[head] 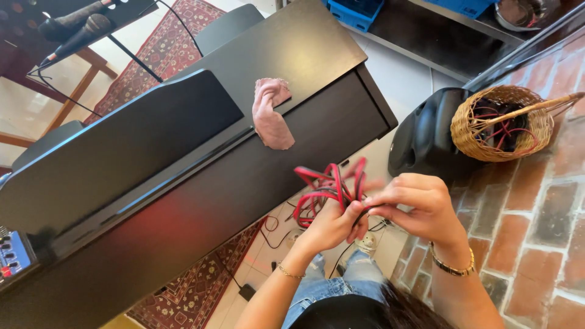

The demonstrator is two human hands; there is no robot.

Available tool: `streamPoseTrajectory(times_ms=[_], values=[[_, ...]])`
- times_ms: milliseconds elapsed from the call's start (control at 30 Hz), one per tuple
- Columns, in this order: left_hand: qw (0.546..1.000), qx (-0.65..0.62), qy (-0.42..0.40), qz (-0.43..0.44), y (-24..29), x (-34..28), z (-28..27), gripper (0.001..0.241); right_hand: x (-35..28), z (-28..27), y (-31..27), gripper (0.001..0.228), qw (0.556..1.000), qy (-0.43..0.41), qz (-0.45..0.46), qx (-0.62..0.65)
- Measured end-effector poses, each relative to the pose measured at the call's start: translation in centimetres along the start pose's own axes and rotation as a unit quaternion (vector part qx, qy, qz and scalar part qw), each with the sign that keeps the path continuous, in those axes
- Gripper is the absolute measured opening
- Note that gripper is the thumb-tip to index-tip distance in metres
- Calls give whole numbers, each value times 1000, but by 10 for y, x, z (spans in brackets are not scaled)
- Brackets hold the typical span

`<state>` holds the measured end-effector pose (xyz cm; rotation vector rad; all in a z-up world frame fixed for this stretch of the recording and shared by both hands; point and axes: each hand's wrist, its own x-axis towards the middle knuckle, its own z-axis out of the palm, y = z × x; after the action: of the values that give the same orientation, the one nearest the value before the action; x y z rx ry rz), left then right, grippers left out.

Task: Coiling and wiping down audio cables with a cleaning cloth.

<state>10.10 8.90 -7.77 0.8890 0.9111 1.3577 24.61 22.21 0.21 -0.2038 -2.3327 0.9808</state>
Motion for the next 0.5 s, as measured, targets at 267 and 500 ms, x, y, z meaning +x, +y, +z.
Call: streamPoseTrajectory(times_ms=[267,500], values=[[969,-146,-189,-69,3,-1,-11,68,14,12,29,57,993,93,68,-6],[941,-262,-202,-74,3,2,14,27,-26,22,105,69,949,20,167,266]])
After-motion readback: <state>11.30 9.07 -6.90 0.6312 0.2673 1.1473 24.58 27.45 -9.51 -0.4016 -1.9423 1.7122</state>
